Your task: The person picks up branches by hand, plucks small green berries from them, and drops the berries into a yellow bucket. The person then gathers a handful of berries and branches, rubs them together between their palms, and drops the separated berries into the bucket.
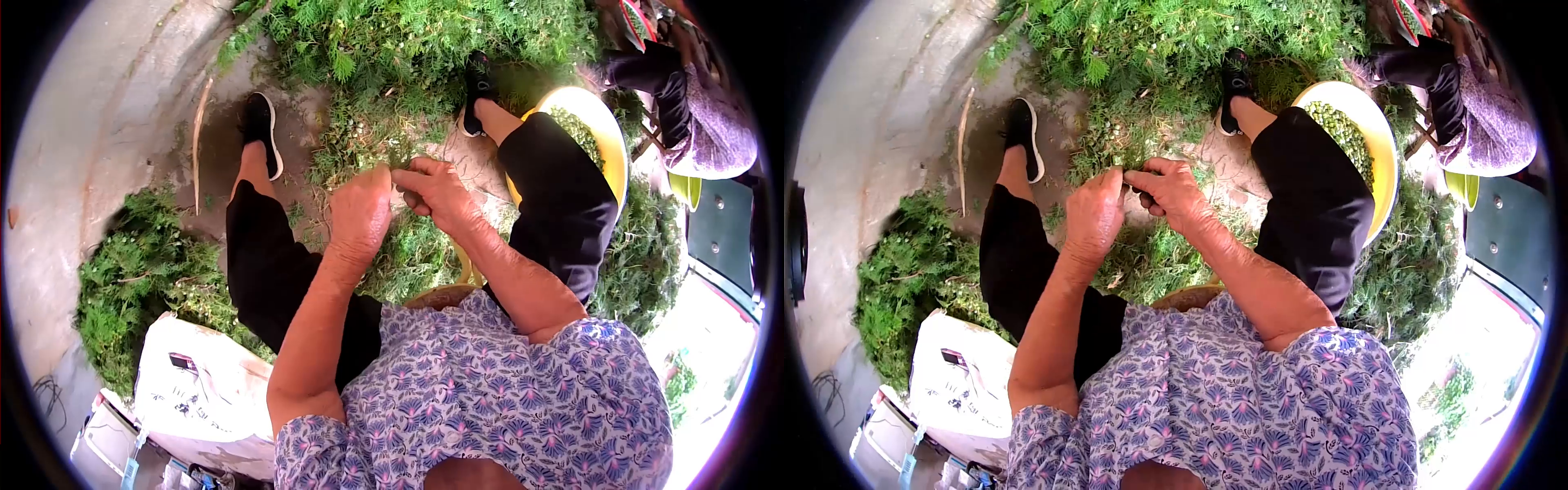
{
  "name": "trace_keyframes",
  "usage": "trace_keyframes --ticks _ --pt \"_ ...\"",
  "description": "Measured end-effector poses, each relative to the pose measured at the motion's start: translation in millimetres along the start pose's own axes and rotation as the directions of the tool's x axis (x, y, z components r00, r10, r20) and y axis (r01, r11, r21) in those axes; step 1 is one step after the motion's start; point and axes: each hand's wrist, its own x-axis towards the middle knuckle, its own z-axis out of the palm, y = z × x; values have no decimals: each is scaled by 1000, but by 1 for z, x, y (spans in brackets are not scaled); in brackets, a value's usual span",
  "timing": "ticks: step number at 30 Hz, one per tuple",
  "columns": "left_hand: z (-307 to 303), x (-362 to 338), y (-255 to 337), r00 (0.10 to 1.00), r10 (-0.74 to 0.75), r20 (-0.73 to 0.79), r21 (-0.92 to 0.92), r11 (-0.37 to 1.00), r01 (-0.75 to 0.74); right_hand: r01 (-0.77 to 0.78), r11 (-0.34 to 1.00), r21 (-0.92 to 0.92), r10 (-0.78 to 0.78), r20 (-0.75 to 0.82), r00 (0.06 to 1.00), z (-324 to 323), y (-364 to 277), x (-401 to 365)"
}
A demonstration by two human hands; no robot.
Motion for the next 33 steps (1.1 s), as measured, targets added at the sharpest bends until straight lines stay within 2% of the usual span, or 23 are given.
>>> trace_keyframes --ticks 1,2,3,4,5,6,8,10,12,14,15,16,17,18,20,22,23,26,28,30,31,32,33 --pt "2 -7 4 990 29 -135 -35 999 -34 24 997 -71 -22 23 999 0 -10 -14" --pt "2 -14 7 989 33 -142 -22 999 -36 51 989 -140 -45 47 998 0 -14 -25" --pt "-2 -20 13 968 -248 -34 -530 826 193 92 996 -20 -92 -8 996 -1 -13 -32" --pt "-7 -25 19 888 -416 198 -854 371 364 102 995 -16 -102 -3 995 -4 -10 -37" --pt "-15 -30 22 859 -403 314 -903 152 402 111 994 -2 -111 5 994 -8 -5 -40" --pt "-18 -35 26 866 -398 303 -906 161 391 120 993 10 -120 11 993 -13 0 -40" --pt "-15 -48 32 862 -397 314 -941 -8 340 82 991 105 -85 20 996 -24 11 -40" --pt "-10 -61 36 843 -414 343 -919 35 392 46 922 384 -95 109 989 -33 9 -50" --pt "4 -73 32 826 -427 367 -895 78 438 129 869 477 -161 28 986 -50 -9 -61" --pt "29 -92 20 901 -281 329 -553 716 426 245 792 558 -267 -45 963 -77 -34 -71" --pt "34 -99 25 905 -271 327 -553 722 416 312 738 598 -301 -122 946 -87 -49 -84" --pt "39 -106 33 931 -158 330 -345 897 274 377 679 630 -327 -200 924 -99 -63 -96" --pt "44 -111 39 933 -48 356 -116 989 95 480 657 581 -346 -333 877 -117 -71 -103" --pt "51 -116 41 934 -43 353 -118 989 90 573 635 518 -360 -458 813 -135 -78 -108" --pt "63 -122 41 956 136 259 -149 984 -99 693 430 578 -286 -641 712 -172 -89 -108" --pt "64 -123 42 949 137 285 -110 988 -109 838 465 285 -570 -628 530 -197 -81 -121" --pt "64 -123 41 924 146 353 -91 988 -121 760 322 564 -426 -630 649 -227 -82 -114" --pt "47 -118 44 874 125 470 -33 992 -124 785 283 551 -352 -702 619 -270 -76 -101" --pt "28 -112 45 848 94 522 1 994 -111 808 322 493 -395 -706 588 -251 -74 -113" --pt "4 -98 33 882 76 466 -7 997 -82 842 411 350 -690 -484 538 -236 -70 -118" --pt "-17 -87 31 915 56 399 36 996 -76 742 572 -349 -807 -402 433 -243 -65 -99" --pt "-39 -74 31 943 39 332 79 995 -69 806 328 493 -575 -572 584 -196 -75 -115" --pt "-57 -57 28 955 -27 296 105 994 -5 757 374 536 -604 -478 638 -180 -79 -107"
